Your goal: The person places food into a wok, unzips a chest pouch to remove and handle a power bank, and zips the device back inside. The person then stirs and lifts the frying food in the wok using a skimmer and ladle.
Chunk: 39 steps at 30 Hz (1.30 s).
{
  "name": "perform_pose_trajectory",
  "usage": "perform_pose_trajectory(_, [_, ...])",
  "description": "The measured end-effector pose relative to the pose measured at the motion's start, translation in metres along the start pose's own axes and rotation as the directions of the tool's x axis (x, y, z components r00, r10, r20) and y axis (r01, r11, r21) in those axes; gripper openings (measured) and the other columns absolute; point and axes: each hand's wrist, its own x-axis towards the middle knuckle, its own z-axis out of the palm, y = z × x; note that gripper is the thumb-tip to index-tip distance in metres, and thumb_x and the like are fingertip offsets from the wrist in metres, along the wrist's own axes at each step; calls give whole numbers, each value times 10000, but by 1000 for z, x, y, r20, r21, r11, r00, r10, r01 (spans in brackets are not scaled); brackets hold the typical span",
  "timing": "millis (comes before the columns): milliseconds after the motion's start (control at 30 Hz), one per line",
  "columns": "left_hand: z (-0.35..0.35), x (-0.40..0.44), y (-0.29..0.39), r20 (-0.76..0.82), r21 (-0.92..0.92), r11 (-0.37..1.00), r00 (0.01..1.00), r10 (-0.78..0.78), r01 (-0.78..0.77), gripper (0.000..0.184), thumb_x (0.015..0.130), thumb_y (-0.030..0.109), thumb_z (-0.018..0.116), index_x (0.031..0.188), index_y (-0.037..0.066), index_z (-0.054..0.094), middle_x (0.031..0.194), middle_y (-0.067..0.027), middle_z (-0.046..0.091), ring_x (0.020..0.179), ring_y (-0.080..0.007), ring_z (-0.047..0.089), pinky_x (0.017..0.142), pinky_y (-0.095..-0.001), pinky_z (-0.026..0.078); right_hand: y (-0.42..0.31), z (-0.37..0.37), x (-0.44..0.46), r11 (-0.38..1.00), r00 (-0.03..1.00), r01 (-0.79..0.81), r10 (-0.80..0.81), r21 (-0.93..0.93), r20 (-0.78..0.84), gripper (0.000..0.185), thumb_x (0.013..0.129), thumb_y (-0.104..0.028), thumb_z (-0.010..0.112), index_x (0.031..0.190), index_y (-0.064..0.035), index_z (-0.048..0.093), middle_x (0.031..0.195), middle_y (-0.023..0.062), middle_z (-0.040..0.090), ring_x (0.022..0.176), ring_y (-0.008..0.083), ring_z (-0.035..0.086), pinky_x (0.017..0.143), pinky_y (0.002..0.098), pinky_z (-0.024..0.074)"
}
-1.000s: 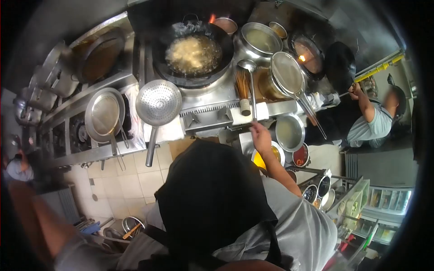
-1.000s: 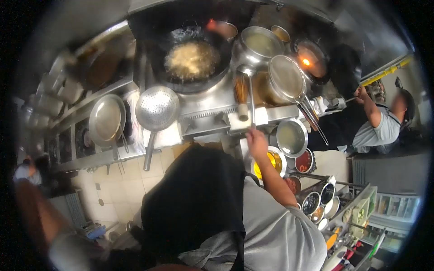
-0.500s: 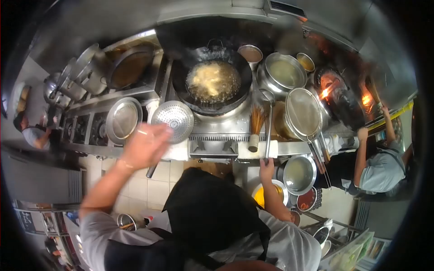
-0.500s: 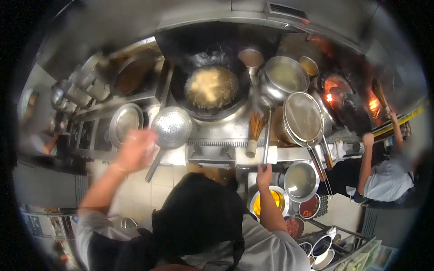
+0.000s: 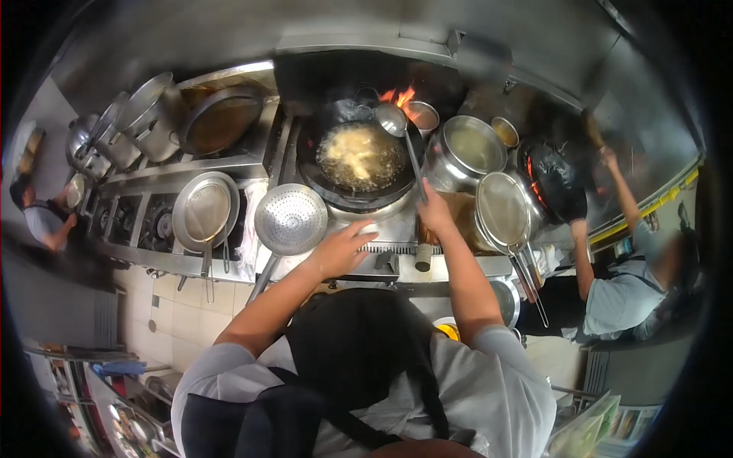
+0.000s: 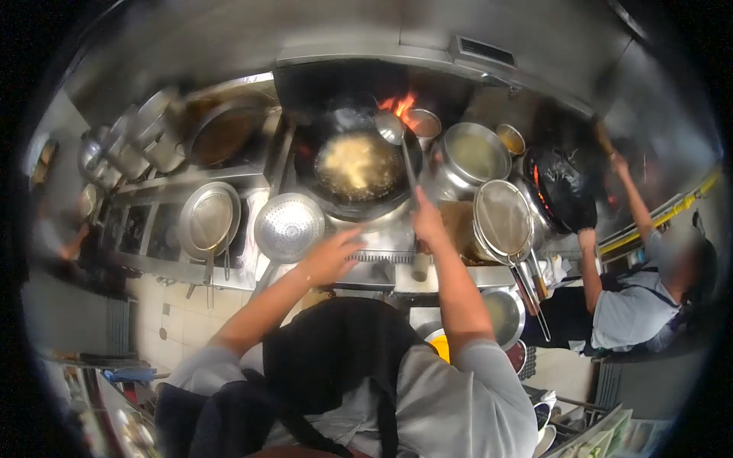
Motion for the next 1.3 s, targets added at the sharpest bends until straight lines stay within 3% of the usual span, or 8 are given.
perform_pose_trajectory(67, [-13, -35, -4, -72, -26, 999, 997, -37, 35, 459, 909, 135, 722, 1361, 103, 646, 1546, -138, 496, 1318, -364, 577, 1073, -447, 509, -22, 12, 20, 970, 958, -240, 230, 42, 171, 736, 953, -92, 578, 1639, -213, 340, 1054, 291, 725, 705, 345, 717, 735, 457, 568])
perform_pose_trajectory(133, [-25, -81, -12, -176, -42, 990, 975, -138, 132, 426, 906, 100, 714, 1329, 99, 668, 1482, -135, 558, 1290, -350, 600, 1039, -437, 532, -3, 46, 38, 986, 977, -157, 145, 64, 159, 733, 968, -78, 585, 1646, -180, 327, 937, 250, 720, 607, 280, 660, 618, 420, 549])
perform_pose_trajectory(200, [-36, -123, -24, -292, -24, 972, 928, -231, 234, 399, 901, 62, 712, 1298, 86, 685, 1416, -144, 604, 1215, -352, 646, 975, -418, 566, -6, 64, 42, 823, 922, -326, 167, 465, 350, 739, 980, -46, 578, 1656, -136, 294, 812, 142, 658, 543, 194, 563, 512, 365, 500])
perform_pose_trajectory(567, [-47, -187, -47, -496, -163, 905, 760, -420, 393, 337, 900, -28, 692, 1232, 29, 688, 1301, -178, 650, 935, -315, 733, 789, -361, 612, -46, 56, -2, 743, 829, -414, 70, 525, 555, 801, 967, -32, 584, 1671, -122, 215, 713, 32, 507, 542, 111, 490, 444, 300, 436])
perform_pose_trajectory(667, [-40, -173, -49, -444, -203, 914, 799, -406, 352, 333, 902, -20, 690, 1230, 36, 688, 1274, -178, 657, 971, -331, 722, 803, -366, 608, -50, 32, -30, 867, 821, -348, 99, 356, 562, 782, 951, -39, 590, 1658, -106, 262, 785, 73, 623, 622, 162, 579, 534, 351, 508])
perform_pose_trajectory(833, [-32, -159, -52, -401, -125, 959, 871, -284, 255, 323, 902, -20, 705, 1221, 27, 690, 1278, -166, 660, 948, -291, 731, 786, -351, 605, -51, -3, -104, 938, 976, 193, -152, -288, 157, 775, 911, -24, 623, 1617, -240, 387, 972, 239, 729, 787, 423, 709, 761, 475, 587])
perform_pose_trajectory(933, [-30, -156, -50, -370, -188, 934, 859, -353, 303, 320, 903, 49, 711, 1221, 75, 702, 1249, -148, 676, 1093, -370, 690, 918, -427, 579, -61, -24, -151, 974, 997, 8, 11, -227, 80, 811, 867, -5, 630, 1601, -267, 407, 1063, 314, 685, 985, 513, 657, 890, 557, 524])
perform_pose_trajectory(1300, [-35, -149, -51, -346, -110, 963, 899, -270, 247, 278, 909, 52, 698, 1185, 77, 719, 1185, -141, 701, 1065, -362, 696, 906, -421, 579, -64, -82, -189, 919, 955, 66, 54, -389, 291, 783, 869, -35, 639, 1579, -297, 440, 1004, 300, 689, 969, 500, 670, 878, 566, 524])
